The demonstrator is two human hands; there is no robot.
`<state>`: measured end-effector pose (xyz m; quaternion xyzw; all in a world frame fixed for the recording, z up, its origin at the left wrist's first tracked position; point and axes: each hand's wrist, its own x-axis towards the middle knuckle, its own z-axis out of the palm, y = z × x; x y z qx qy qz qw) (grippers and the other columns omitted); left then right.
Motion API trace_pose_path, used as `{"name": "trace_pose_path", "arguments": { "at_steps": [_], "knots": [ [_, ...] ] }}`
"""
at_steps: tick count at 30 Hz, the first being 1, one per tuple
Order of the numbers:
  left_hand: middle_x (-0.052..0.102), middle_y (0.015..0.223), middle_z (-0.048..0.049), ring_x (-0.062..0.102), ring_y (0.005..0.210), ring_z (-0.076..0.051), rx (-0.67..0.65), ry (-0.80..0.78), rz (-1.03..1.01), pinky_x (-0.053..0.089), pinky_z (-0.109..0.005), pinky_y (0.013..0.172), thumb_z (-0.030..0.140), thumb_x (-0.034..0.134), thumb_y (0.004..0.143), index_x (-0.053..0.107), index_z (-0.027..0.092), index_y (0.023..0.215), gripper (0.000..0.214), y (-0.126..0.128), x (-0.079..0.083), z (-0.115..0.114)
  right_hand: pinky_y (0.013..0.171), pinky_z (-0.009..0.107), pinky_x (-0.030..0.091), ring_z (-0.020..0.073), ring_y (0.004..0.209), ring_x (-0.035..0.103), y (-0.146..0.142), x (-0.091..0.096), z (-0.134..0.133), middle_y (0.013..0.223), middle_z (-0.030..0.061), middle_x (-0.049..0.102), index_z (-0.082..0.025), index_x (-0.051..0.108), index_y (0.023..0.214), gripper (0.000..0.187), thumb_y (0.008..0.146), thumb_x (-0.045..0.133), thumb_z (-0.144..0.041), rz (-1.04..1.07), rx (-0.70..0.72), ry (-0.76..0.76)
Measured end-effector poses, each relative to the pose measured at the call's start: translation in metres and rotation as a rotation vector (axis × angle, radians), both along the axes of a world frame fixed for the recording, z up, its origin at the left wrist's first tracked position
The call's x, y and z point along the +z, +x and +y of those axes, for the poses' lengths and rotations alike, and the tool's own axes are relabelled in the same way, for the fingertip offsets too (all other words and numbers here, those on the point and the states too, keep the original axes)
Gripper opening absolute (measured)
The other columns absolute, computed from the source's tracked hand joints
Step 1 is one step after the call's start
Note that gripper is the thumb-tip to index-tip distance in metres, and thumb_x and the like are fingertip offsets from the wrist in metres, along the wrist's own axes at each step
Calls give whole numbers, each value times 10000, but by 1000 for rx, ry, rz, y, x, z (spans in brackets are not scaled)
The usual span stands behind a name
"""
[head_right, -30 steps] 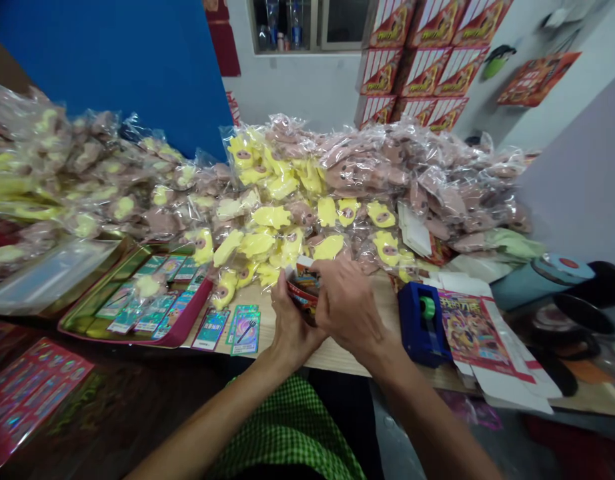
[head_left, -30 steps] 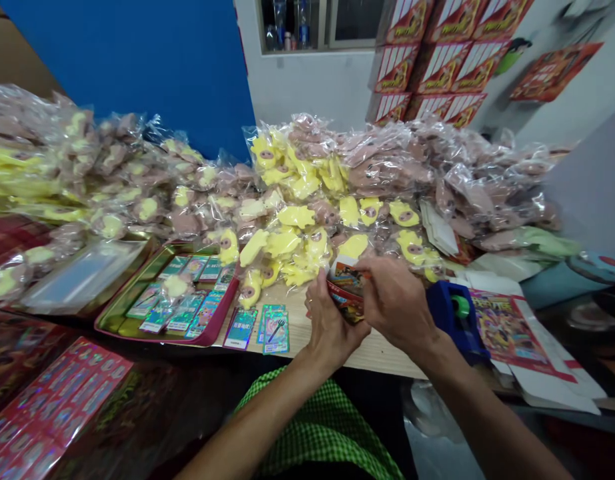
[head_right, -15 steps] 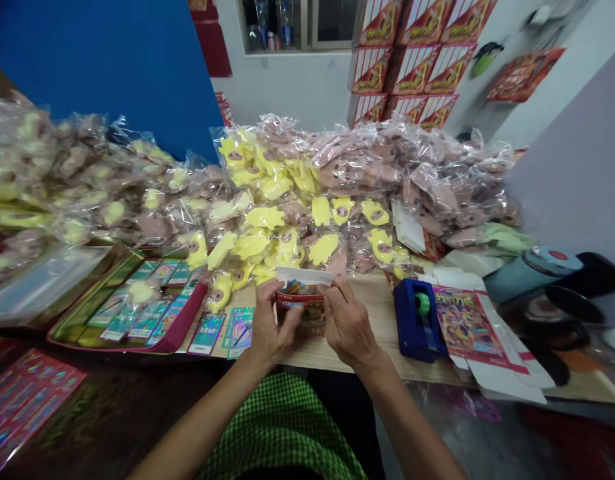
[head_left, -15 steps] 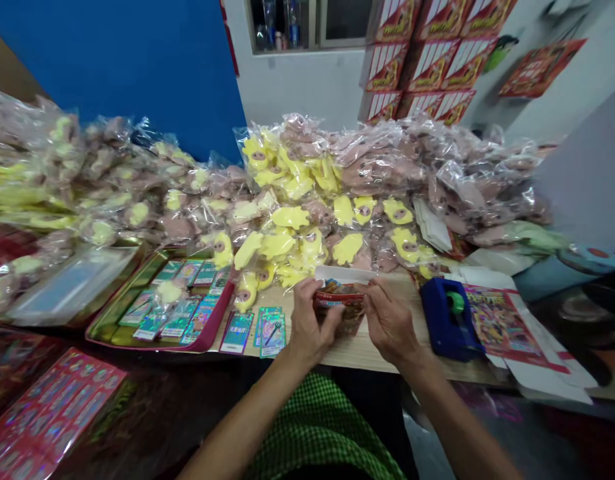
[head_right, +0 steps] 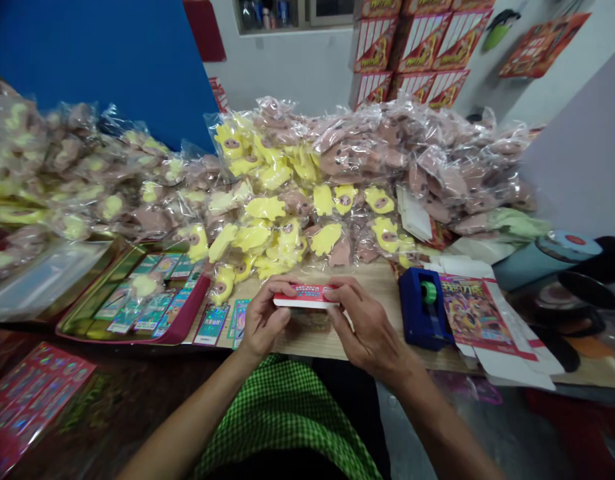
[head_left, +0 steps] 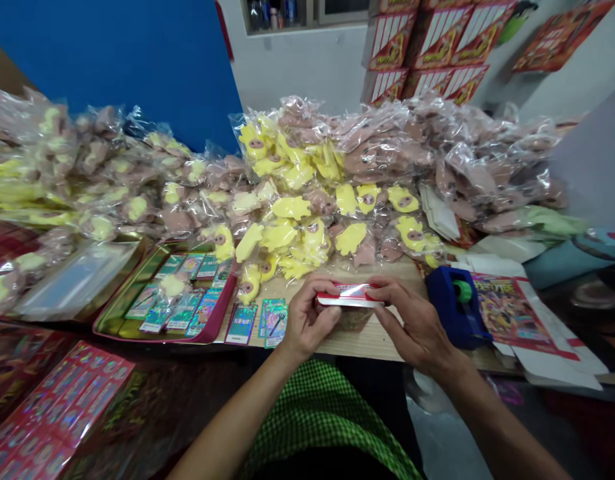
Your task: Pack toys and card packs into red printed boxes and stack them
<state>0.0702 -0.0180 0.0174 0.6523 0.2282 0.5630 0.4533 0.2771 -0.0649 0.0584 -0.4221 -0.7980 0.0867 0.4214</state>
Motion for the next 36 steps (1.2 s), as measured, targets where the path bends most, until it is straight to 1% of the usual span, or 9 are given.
{"name": "trace_pose_path", "arguments": {
  "at_steps": [4, 7, 11, 14, 19, 25, 28, 33, 36],
  "knots": [
    [660, 1081, -62, 638, 957, -170, 153, -30, 17, 532, -294, 863, 360, 643, 985, 602, 219, 1231, 287, 8, -4, -7, 772, 287, 536, 197, 878, 650, -3, 5, -4, 1050, 71, 630, -203, 515, 1228, 193, 1054, 461, -139, -20, -53, -12],
    [688, 1078, -54, 658, 946, -158, 182, 28, 38, 544, -285, 853, 296, 639, 994, 602, 230, 1304, 319, 8, -4, -6, 700, 281, 525, 190, 777, 635, -6, 6, -5, 973, 50, 627, -206, 509, 1179, 145, 1052, 476, -144, -48, -93, -17],
    [729, 1082, -57, 682, 1008, -162, 79, 239, 99, 557, -302, 881, 179, 610, 1001, 723, 227, 1147, 190, -4, 3, 2, 746, 306, 553, 222, 891, 660, -6, 6, -4, 1024, 99, 632, -196, 510, 1092, 117, 1041, 453, -108, -98, -29, 35],
    [737, 1121, -74, 707, 1019, -166, 24, 376, 183, 585, -306, 858, 195, 637, 996, 741, 227, 1149, 188, -19, 5, 10, 837, 353, 590, 265, 1039, 655, 1, 4, -4, 1086, 152, 631, -164, 522, 1126, 157, 1017, 449, -78, -198, 53, 125],
    [720, 1239, -112, 723, 1076, -197, 68, 627, 428, 629, -361, 888, 276, 724, 948, 719, 224, 1193, 250, -32, 13, 17, 883, 410, 619, 293, 1117, 646, 10, -1, -6, 1216, 205, 633, -125, 565, 1191, 302, 956, 426, 3, -342, 85, 213],
    [751, 1129, -87, 733, 987, -167, 120, 817, 575, 646, -309, 811, 174, 611, 1001, 715, 195, 1124, 162, -25, 31, 12, 961, 446, 594, 292, 1192, 620, 2, 2, -13, 1271, 202, 622, -125, 593, 1225, 379, 927, 405, 18, -290, 51, 131],
    [754, 1106, -75, 744, 956, -168, 202, 761, 559, 644, -294, 818, 137, 662, 959, 730, 197, 1088, 158, -19, 30, 13, 1004, 463, 560, 282, 1246, 588, 13, 3, -25, 1362, 190, 571, -173, 604, 1178, 333, 938, 424, -27, -120, -171, 44],
    [759, 1087, -63, 753, 916, -176, 253, 707, 475, 646, -290, 809, 119, 721, 910, 753, 207, 1076, 190, 3, 25, 18, 932, 511, 543, 316, 1007, 645, 71, -19, -58, 1001, 140, 658, -201, 621, 905, 130, 844, 517, -150, 199, -931, -228],
    [757, 1060, -66, 756, 891, -177, 209, 700, 460, 651, -290, 803, 128, 725, 907, 761, 189, 1047, 157, 18, 22, 16, 743, 442, 580, 294, 776, 667, 99, -42, -67, 780, 101, 645, -218, 587, 736, 55, 790, 576, -215, 304, -1034, -392]
  ]
}}
